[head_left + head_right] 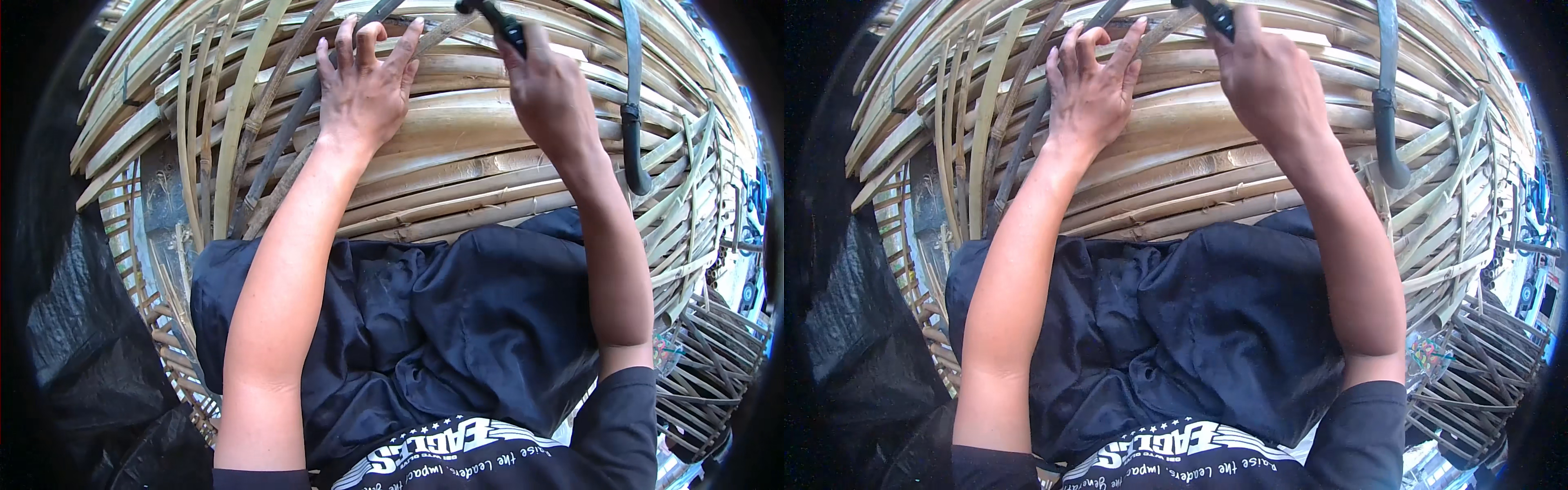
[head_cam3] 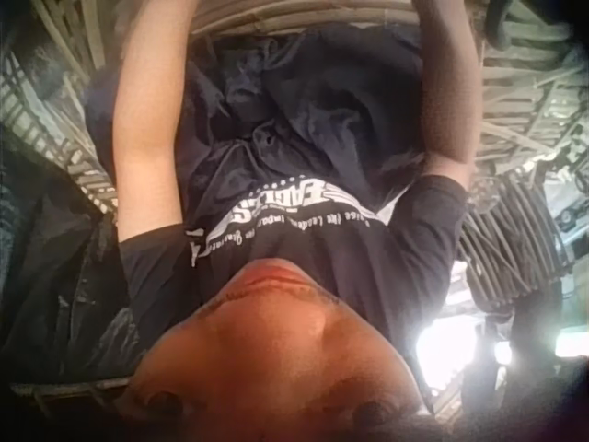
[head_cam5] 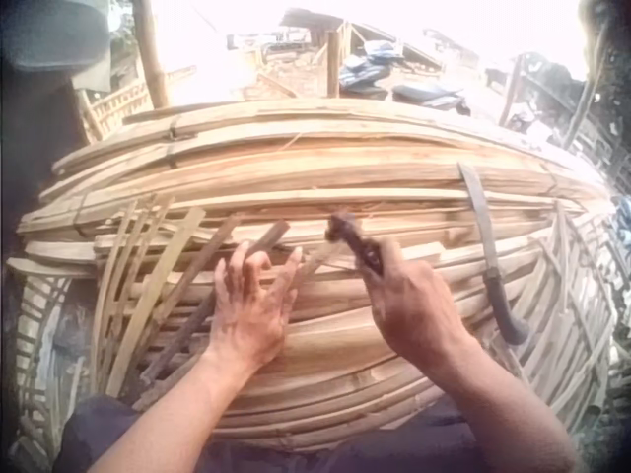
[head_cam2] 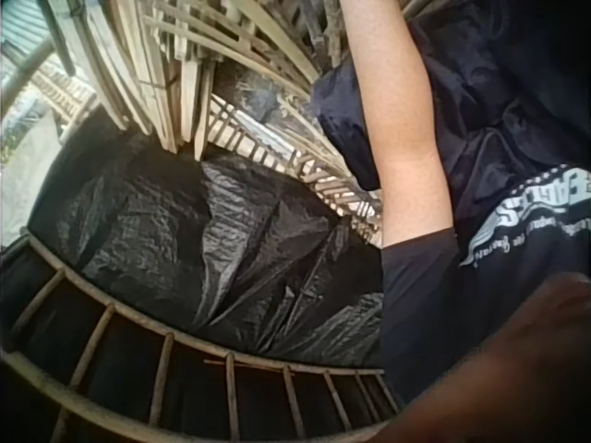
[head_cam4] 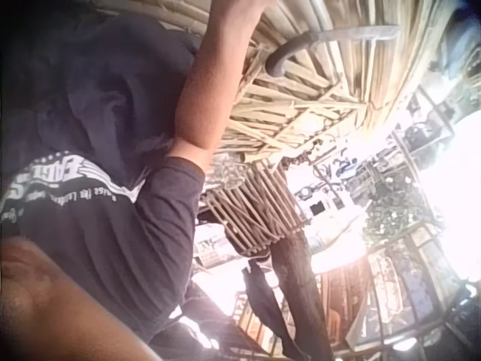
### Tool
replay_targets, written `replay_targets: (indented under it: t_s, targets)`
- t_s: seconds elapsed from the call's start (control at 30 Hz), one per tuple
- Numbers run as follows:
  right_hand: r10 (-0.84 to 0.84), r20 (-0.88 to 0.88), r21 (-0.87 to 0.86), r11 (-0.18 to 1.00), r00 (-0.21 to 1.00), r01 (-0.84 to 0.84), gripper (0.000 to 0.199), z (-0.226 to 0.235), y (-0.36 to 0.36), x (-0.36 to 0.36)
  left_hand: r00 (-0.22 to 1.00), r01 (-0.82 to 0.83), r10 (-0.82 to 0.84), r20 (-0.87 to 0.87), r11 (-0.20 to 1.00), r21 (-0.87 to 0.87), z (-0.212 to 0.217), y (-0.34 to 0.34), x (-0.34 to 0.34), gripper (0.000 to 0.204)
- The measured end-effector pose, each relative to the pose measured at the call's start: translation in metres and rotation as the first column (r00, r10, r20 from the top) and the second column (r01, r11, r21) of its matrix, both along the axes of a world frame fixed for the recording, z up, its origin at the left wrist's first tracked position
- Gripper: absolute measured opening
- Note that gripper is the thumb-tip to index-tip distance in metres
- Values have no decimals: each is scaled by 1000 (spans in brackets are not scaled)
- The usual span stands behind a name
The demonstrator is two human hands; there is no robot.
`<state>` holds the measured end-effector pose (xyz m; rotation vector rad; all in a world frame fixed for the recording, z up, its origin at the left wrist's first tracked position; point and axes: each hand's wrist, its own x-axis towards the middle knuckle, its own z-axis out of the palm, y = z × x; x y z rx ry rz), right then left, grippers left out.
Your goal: The person assembles a bamboo structure by weaving and securing bamboo slats with a handheld tool.
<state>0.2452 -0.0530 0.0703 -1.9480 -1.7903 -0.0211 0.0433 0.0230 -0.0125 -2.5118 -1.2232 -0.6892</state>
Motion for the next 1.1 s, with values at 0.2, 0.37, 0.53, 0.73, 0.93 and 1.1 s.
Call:
replay_targets:
  t_s: [0.2, 0.37, 0.53, 0.73, 0.93, 1.1]
  targets:
    - [-42, 143, -160, 985, 989, 65, 28, -7, 4, -1, 1000, -14, 14, -9, 1000, 11, -3, 3, 2, 49]
    - [26, -32, 42, 999, 999, -24, 25, 0, 6, -4, 1000, -17, 18, -16, 1000, 12, -2, 3, 0, 47]
    - [-22, 89, -153, 988, 996, 35, 28, -13, 6, 0, 1000, -6, 6, -12, 1000, 18, -3, 2, 3, 48]
    - [129, -85, 294, 951, 988, -99, 26, 8, 2, -13, 1000, -6, 7, -24, 1000, 25, -4, 3, -1, 51]
    - [-6, 33, -174, 985, 999, 11, 29, -10, 7, -2, 998, -3, 3, -55, 1000, 4, 0, 2, 1, 52]
    - [1, 0, -97, 995, 1000, -1, 29, -12, 7, 4, 999, -4, 5, -52, 1000, 18, -1, 4, 1, 52]
